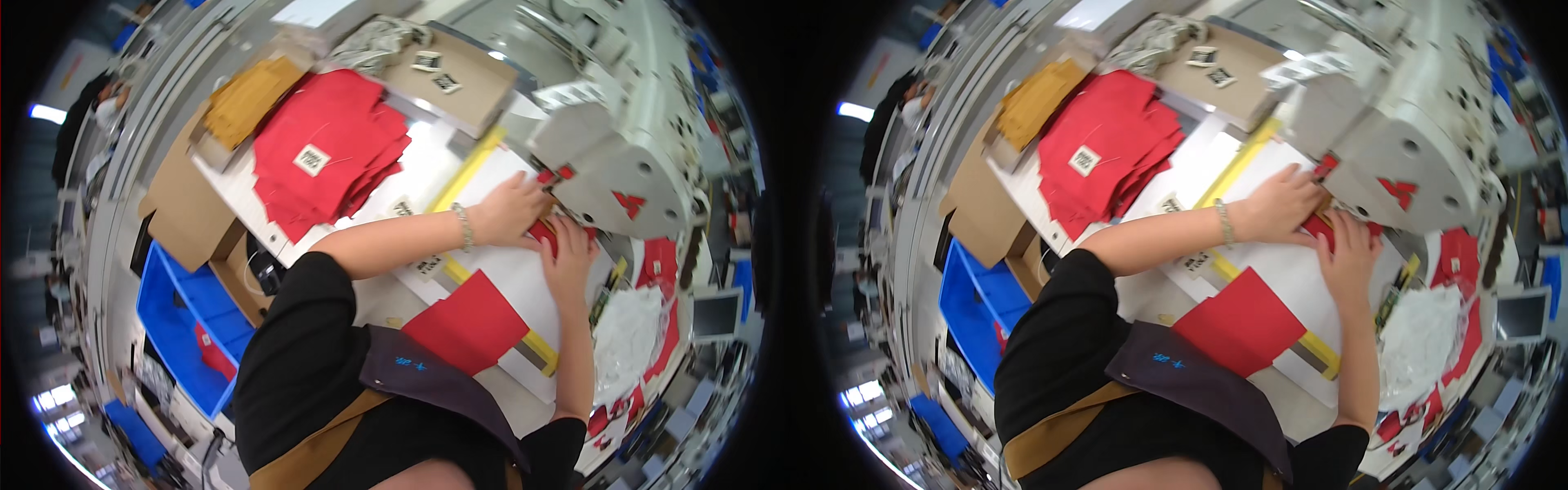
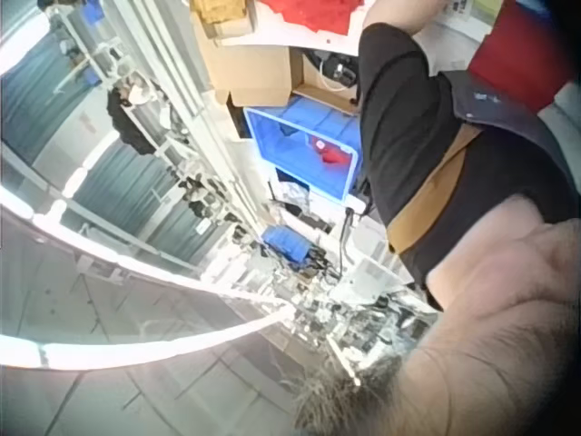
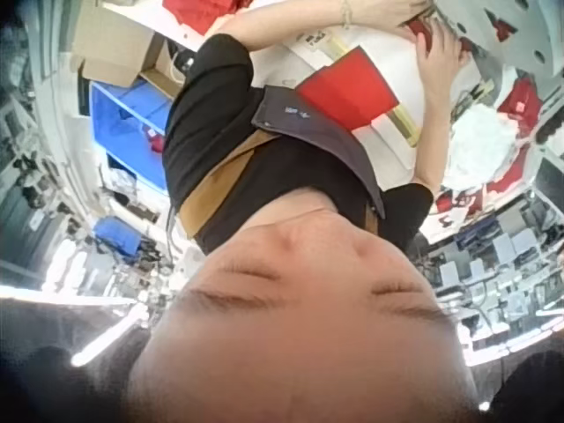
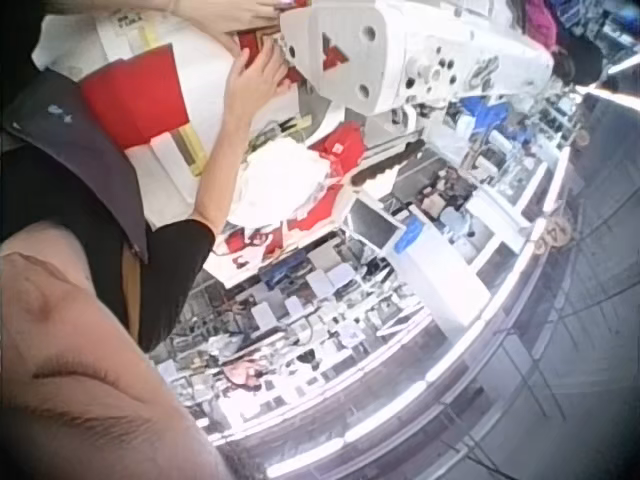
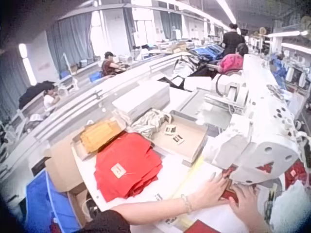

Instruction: The person sews white rectangular labels onto red fabric pieces using an industrial sewing machine. They place a label on a red piece, guide it under the needle, sew it in place, and then use scissors to cut the thread. The finished pieces are stacked on the left side of the table.

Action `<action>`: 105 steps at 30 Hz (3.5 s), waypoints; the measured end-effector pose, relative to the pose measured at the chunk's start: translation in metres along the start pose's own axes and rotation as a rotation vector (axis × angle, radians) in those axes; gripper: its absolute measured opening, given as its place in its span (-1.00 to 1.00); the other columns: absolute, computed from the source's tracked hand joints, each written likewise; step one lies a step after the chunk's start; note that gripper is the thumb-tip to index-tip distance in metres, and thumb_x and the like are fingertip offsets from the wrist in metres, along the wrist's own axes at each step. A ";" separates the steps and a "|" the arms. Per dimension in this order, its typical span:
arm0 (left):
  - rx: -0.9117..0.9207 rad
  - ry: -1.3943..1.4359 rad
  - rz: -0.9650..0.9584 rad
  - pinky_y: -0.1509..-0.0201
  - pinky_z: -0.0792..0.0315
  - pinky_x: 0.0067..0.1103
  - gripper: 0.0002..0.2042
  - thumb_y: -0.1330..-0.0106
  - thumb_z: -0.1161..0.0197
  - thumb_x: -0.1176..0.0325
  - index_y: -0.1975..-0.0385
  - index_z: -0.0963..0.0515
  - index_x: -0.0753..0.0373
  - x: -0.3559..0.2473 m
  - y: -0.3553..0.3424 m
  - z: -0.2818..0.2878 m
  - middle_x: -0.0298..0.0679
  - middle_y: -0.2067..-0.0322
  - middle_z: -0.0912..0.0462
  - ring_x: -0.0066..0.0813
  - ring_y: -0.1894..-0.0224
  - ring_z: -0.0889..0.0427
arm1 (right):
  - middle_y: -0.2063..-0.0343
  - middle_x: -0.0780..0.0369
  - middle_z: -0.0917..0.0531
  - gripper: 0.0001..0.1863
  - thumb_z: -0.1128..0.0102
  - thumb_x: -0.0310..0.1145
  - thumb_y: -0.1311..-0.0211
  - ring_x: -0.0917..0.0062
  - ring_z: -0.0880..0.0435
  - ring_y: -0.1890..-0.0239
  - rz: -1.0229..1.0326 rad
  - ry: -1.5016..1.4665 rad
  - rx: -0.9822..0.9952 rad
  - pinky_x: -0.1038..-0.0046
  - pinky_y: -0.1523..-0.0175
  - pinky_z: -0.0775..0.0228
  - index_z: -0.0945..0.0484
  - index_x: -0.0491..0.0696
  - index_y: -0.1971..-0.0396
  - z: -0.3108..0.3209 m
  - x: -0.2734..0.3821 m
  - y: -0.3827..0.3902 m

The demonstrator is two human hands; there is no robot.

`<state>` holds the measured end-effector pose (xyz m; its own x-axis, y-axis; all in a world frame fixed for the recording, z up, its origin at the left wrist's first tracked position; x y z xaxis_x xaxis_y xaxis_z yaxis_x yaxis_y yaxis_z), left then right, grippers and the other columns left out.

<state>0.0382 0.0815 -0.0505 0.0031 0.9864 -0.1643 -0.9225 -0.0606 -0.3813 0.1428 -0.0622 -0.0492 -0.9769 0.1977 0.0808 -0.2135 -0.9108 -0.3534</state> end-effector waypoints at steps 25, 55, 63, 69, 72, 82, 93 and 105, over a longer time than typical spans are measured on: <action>0.069 -0.064 -0.049 -0.43 -0.06 -0.28 -0.15 -0.16 -0.10 -0.32 -0.13 -0.44 0.46 0.014 0.004 0.000 -0.07 -0.11 -0.51 -0.15 -0.32 -0.29 | -0.18 0.27 -0.48 -0.47 -0.23 -0.26 -0.17 0.46 -0.43 -0.17 0.059 -0.120 0.090 0.25 -0.25 -0.01 -0.45 -0.02 -0.17 0.016 -0.001 0.003; 0.165 -0.061 -0.070 -0.33 -0.23 -0.21 -0.17 -0.15 -0.15 -0.30 -0.04 -0.49 0.51 0.006 -0.006 0.004 -0.05 -0.02 -0.56 -0.10 -0.28 -0.33 | -0.03 0.34 -0.60 -0.55 -0.27 -0.23 -0.02 0.48 -0.47 -0.12 0.101 -0.206 0.116 0.20 -0.12 -0.10 -0.58 0.07 0.00 0.018 -0.024 -0.005; 0.169 -0.051 -0.056 -0.33 -0.24 -0.28 -0.19 -0.12 -0.22 -0.26 -0.05 -0.49 0.48 0.004 -0.009 0.012 -0.07 -0.02 -0.52 -0.14 -0.11 -0.45 | -0.09 0.32 -0.57 -0.55 -0.26 -0.20 -0.07 0.45 -0.46 -0.13 0.112 -0.230 0.093 0.16 -0.15 -0.08 -0.56 0.07 -0.02 0.019 -0.024 0.000; 0.100 -0.033 -0.069 -0.29 -0.26 -0.28 -0.21 -0.13 -0.22 -0.24 -0.02 -0.51 0.50 0.013 -0.013 0.006 -0.10 -0.02 -0.54 -0.20 -0.17 -0.41 | -0.08 0.31 -0.58 -0.54 -0.22 -0.23 -0.11 0.41 -0.44 -0.14 0.096 -0.217 0.105 0.13 -0.17 -0.01 -0.53 0.06 -0.07 0.013 -0.032 -0.003; 0.083 0.006 -0.051 -0.25 -0.30 -0.30 -0.27 -0.11 -0.26 -0.20 0.01 -0.55 0.44 0.017 -0.019 0.008 -0.10 -0.01 -0.55 -0.17 -0.13 -0.43 | -0.05 0.29 -0.59 -0.55 -0.24 -0.20 -0.11 0.40 -0.44 -0.16 0.080 -0.206 0.119 0.04 -0.18 -0.03 -0.53 0.04 -0.04 0.010 -0.039 -0.006; 0.125 0.057 -0.036 -0.23 -0.32 -0.35 -0.35 -0.09 -0.33 -0.13 0.00 -0.57 0.34 0.019 -0.023 0.011 -0.07 -0.04 -0.53 -0.07 -0.12 -0.45 | -0.05 0.27 -0.59 -0.57 -0.20 -0.18 -0.15 0.39 -0.43 -0.18 0.089 -0.186 0.131 -0.01 -0.21 0.00 -0.53 0.03 -0.04 0.008 -0.044 -0.007; 0.079 0.102 -0.072 -0.21 -0.34 -0.36 -0.37 -0.10 -0.33 -0.11 0.06 -0.58 0.39 0.022 -0.020 0.014 -0.08 0.00 -0.56 -0.09 -0.08 -0.47 | -0.02 0.36 -0.63 -0.62 -0.22 -0.31 -0.12 0.54 -0.52 -0.04 0.102 0.000 -0.087 0.14 -0.11 -0.04 -0.57 0.06 0.01 0.013 -0.033 0.007; 0.160 0.030 -0.093 -0.37 -0.19 -0.32 -0.31 -0.20 -0.24 -0.11 -0.10 -0.45 0.43 0.045 0.009 0.028 0.01 -0.17 -0.44 -0.18 -0.27 -0.35 | -0.09 0.35 -0.57 -0.59 -0.24 -0.28 -0.10 0.53 -0.48 -0.02 0.123 0.023 -0.065 0.29 -0.02 -0.08 -0.52 0.04 0.00 0.009 0.002 0.009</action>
<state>0.0191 0.1294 -0.0362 0.1008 0.9815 -0.1628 -0.9673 0.0584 -0.2467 0.1386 -0.0731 -0.0443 -0.9954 0.0947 0.0117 -0.0908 -0.9033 -0.4194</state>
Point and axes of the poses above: each hand's wrist, its own y-axis away from the middle knuckle, its own z-axis out of the back of the hand, x = y × z, the point moved 3 cm from there along -y, towards the middle knuckle
